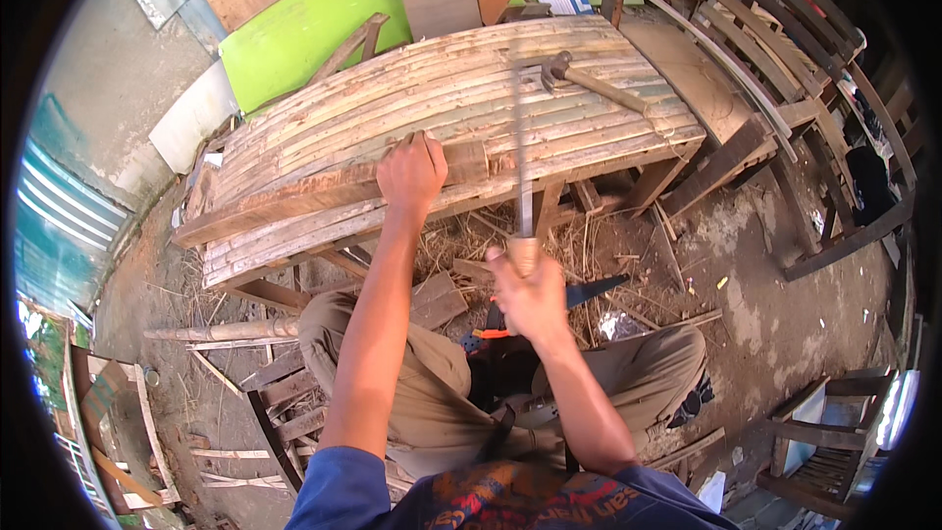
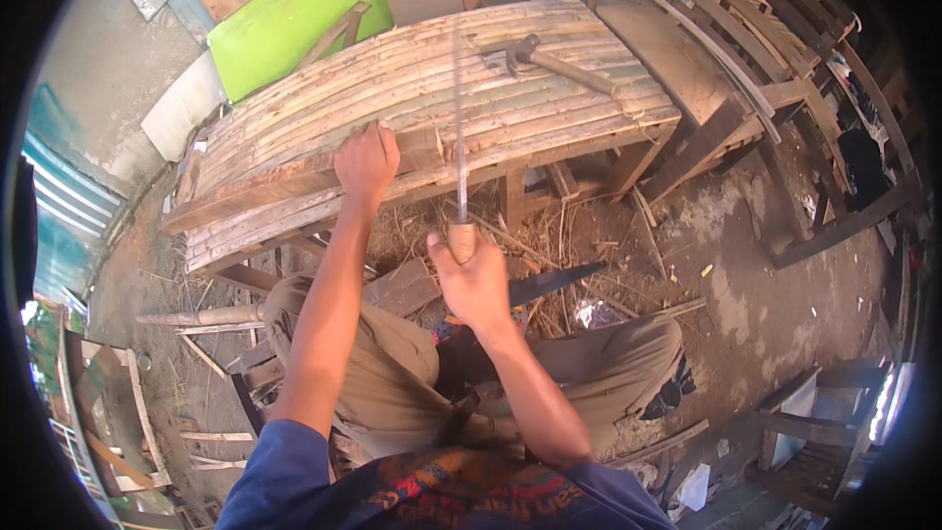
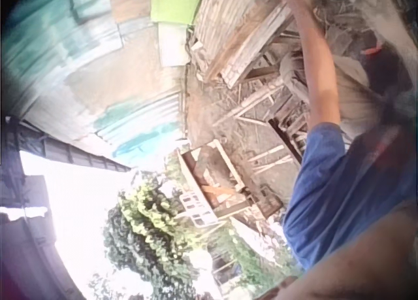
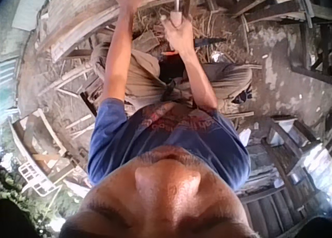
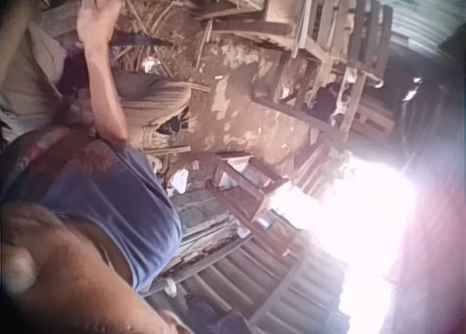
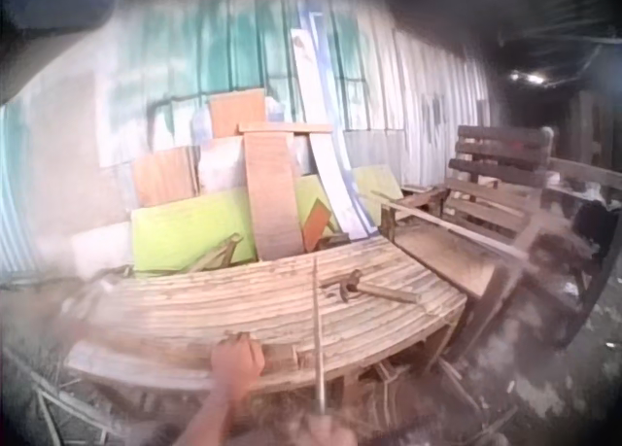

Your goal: The person is sawing a wooden plank on a makeshift workbench using a hand saw. They hold the wood steady with one hand and saw with the other, then reposition the plank and continue sawing.

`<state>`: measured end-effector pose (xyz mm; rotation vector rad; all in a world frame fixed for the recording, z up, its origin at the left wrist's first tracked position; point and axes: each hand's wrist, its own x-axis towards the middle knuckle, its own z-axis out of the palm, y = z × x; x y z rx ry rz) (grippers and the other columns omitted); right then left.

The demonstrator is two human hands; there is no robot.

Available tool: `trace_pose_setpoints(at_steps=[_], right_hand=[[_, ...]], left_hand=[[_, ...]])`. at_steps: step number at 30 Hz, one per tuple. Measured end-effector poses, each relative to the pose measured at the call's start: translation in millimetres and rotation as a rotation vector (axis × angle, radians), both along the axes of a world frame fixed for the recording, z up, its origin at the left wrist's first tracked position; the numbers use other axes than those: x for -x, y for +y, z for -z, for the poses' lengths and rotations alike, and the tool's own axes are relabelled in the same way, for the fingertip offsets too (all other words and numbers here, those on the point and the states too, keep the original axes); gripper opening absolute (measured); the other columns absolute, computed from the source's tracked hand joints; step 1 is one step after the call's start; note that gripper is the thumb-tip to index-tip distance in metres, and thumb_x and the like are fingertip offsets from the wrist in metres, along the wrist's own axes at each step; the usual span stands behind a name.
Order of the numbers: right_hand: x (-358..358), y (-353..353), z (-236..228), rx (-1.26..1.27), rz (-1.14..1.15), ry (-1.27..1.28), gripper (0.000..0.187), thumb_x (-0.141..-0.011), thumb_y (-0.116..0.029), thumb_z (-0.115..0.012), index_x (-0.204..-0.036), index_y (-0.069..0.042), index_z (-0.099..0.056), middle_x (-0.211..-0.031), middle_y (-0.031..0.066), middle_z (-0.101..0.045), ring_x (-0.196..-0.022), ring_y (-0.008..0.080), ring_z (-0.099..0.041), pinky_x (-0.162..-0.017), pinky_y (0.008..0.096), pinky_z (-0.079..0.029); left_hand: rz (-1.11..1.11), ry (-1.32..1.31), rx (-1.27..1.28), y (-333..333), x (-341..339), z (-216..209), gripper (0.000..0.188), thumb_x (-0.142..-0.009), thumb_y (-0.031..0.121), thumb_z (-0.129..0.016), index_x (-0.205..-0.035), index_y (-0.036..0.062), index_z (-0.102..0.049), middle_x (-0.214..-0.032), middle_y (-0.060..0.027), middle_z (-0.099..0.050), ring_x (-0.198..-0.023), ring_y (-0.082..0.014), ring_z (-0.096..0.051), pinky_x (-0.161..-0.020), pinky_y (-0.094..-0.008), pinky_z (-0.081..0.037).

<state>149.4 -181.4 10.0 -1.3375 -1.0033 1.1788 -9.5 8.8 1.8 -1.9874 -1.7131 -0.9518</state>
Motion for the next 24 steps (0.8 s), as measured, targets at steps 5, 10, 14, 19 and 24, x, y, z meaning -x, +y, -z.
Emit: trace_pose_setpoints(at_steps=[5, 10, 14, 19, 24], right_hand=[[-17, -4, -85, -0.689, 0.130, 0.370, 0.020, -0.094, -0.003, -0.064, -0.076, -0.004, -0.055, -0.060, -0.0030, -0.053, -0.052, 0.0041, -0.048, -0.047, 0.0221, -0.037], [9, 1, 73, -0.045, -0.004, -0.057, 0.020, -0.093, -0.014, -0.065, -0.079, 0.000, -0.062, -0.063, 0.0050, -0.060, -0.057, 0.0099, -0.055, -0.055, 0.0314, -0.045], [5, -12, 85, 0.159, -0.040, 0.011, 0.021, -0.094, -0.018, -0.069, -0.079, -0.005, -0.062, -0.056, 0.0008, -0.052, -0.043, 0.0112, -0.048, -0.039, 0.0290, -0.036], [-16, -13, -66, -0.407, 0.013, 0.341, 0.026, -0.098, -0.010, -0.063, -0.074, -0.006, -0.052, -0.057, -0.0017, -0.051, -0.043, 0.0061, -0.044, -0.039, 0.0244, -0.035], [-17, 17, -33, -1.168, 0.068, 0.332, 0.009, -0.096, 0.001, -0.055, -0.100, -0.002, -0.048, -0.068, 0.0038, -0.056, -0.055, 0.0063, -0.048, -0.046, 0.0252, -0.039]], left_hand=[[0.058, -0.044, -0.009, 0, 3, 8, 0.036, -0.097, 0.024, -0.048, -0.075, 0.0032, -0.068, -0.078, -0.0178, -0.070, -0.068, -0.0367, -0.067, -0.069, -0.0474, -0.056], [0.042, -0.046, -0.012, 1, -7, 6, 0.036, -0.097, 0.024, -0.048, -0.076, 0.0028, -0.068, -0.078, -0.0174, -0.070, -0.067, -0.0367, -0.067, -0.068, -0.0473, -0.056], [-0.002, -0.047, 0.043, 10, -7, -11, 0.035, -0.096, 0.023, -0.048, -0.076, 0.0021, -0.069, -0.075, -0.0152, -0.071, -0.061, -0.0337, -0.068, -0.069, -0.0444, -0.058], [0.072, -0.031, -0.078, 0, 11, 6, 0.035, -0.098, 0.024, -0.048, -0.078, 0.0034, -0.068, -0.076, -0.0193, -0.070, -0.067, -0.0400, -0.066, -0.064, -0.0487, -0.055], [0.086, -0.068, -0.020, 2, -7, 5, 0.036, -0.099, 0.025, -0.047, -0.078, 0.0040, -0.069, -0.075, -0.0202, -0.069, -0.066, -0.0407, -0.066, -0.064, -0.0490, -0.055]])
